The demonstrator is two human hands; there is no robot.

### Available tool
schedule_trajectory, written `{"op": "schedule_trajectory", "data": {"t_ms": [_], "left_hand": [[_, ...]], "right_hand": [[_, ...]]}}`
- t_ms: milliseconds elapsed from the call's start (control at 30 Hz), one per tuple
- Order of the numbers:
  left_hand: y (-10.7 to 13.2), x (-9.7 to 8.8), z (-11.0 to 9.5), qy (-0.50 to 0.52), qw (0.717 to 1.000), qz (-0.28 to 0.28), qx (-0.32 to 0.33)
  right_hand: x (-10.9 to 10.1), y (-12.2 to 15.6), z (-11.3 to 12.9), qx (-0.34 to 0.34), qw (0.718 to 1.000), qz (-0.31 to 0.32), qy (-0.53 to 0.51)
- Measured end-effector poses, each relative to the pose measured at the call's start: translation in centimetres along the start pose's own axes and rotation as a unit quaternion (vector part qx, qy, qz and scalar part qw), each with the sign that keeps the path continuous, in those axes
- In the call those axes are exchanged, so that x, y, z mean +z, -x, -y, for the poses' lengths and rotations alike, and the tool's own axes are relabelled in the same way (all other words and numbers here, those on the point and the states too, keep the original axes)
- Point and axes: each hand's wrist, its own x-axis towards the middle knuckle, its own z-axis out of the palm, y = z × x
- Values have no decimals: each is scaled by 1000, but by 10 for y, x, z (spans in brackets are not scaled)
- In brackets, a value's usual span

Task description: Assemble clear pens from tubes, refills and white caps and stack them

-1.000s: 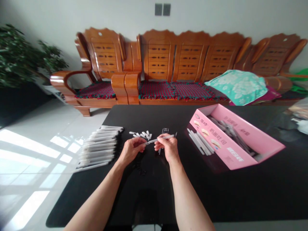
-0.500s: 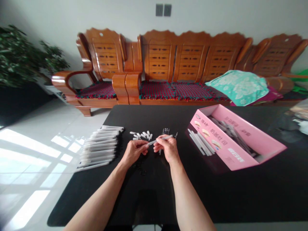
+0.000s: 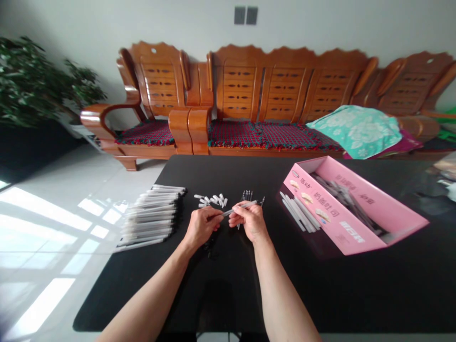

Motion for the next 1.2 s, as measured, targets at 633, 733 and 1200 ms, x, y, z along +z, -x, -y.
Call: {"op": "schedule_trajectory", "data": {"t_ms": [633, 733, 1200], "left_hand": [[14, -135, 3, -287, 950, -110, 63], [31, -179, 18, -322, 935, -137, 54], [55, -212, 55, -417, 896, -152, 22]], "right_hand": [[-6, 1, 4, -55, 998, -1, -27], [-5, 0, 5, -57, 998, 2, -27], [-1, 2, 5, -59, 998, -20, -8]]}}
